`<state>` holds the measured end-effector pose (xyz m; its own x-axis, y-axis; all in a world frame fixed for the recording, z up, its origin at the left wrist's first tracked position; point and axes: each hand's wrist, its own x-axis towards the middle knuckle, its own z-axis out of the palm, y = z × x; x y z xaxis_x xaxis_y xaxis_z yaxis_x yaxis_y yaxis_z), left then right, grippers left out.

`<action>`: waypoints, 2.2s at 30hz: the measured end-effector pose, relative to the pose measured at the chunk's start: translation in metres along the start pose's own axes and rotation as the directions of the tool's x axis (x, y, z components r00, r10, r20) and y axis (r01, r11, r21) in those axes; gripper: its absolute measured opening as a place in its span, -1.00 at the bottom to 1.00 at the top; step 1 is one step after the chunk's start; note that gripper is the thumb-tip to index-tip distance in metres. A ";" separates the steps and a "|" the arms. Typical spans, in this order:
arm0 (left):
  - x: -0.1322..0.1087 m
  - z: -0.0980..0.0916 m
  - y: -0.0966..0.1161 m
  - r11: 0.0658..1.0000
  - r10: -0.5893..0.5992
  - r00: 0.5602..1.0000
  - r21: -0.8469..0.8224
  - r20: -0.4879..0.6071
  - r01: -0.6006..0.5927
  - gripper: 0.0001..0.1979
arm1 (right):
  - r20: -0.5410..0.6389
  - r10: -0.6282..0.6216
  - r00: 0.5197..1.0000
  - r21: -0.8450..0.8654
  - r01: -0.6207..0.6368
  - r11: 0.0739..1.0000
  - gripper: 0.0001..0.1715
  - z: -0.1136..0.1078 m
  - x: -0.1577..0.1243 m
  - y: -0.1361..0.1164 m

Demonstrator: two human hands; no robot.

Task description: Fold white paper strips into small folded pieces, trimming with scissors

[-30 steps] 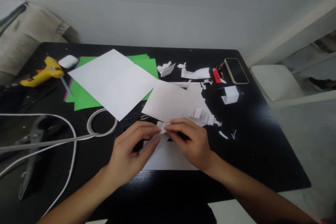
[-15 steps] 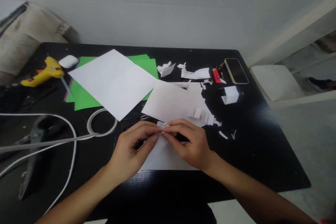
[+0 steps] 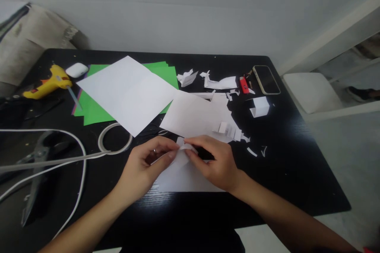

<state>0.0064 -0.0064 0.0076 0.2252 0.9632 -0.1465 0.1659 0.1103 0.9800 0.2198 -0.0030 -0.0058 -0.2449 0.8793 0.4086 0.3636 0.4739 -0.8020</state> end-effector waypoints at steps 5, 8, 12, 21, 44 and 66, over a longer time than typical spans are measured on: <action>0.003 -0.004 -0.001 0.991 -0.104 0.987 -0.067 0.123 0.112 -0.85 | -0.017 0.017 1.000 -0.019 -0.017 1.000 -0.73 0.002 -0.002 0.000; 0.003 -0.006 0.001 0.997 -0.083 0.982 0.014 0.168 0.081 -0.85 | -0.013 0.030 0.999 -0.050 -0.030 0.998 -0.78 0.003 -0.004 -0.001; 0.002 -0.007 0.008 0.996 -0.041 0.973 0.087 0.228 0.021 -0.84 | 0.026 -0.008 1.000 0.010 0.008 1.000 -0.81 0.001 -0.003 -0.003; 0.003 0.002 -0.001 0.987 -0.105 0.974 0.141 0.200 0.077 -0.91 | 0.122 0.028 0.992 0.143 -0.046 0.989 -0.82 0.003 -0.003 0.000; 0.002 0.002 -0.005 0.990 -0.042 0.989 0.136 0.141 0.022 -0.86 | 0.305 0.261 0.916 0.254 -0.342 0.905 -0.63 -0.005 0.005 -0.001; 0.003 0.002 -0.006 0.971 0.024 0.992 0.234 0.127 -0.053 -0.84 | 0.242 0.227 0.943 0.200 -0.277 0.940 -0.66 -0.004 0.001 -0.001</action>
<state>0.0079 -0.0048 0.0012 0.3494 0.9266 -0.1389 0.3734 -0.0017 0.9277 0.2230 -0.0022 -0.0027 -0.3658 0.9255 0.0980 0.2300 0.1919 -0.9541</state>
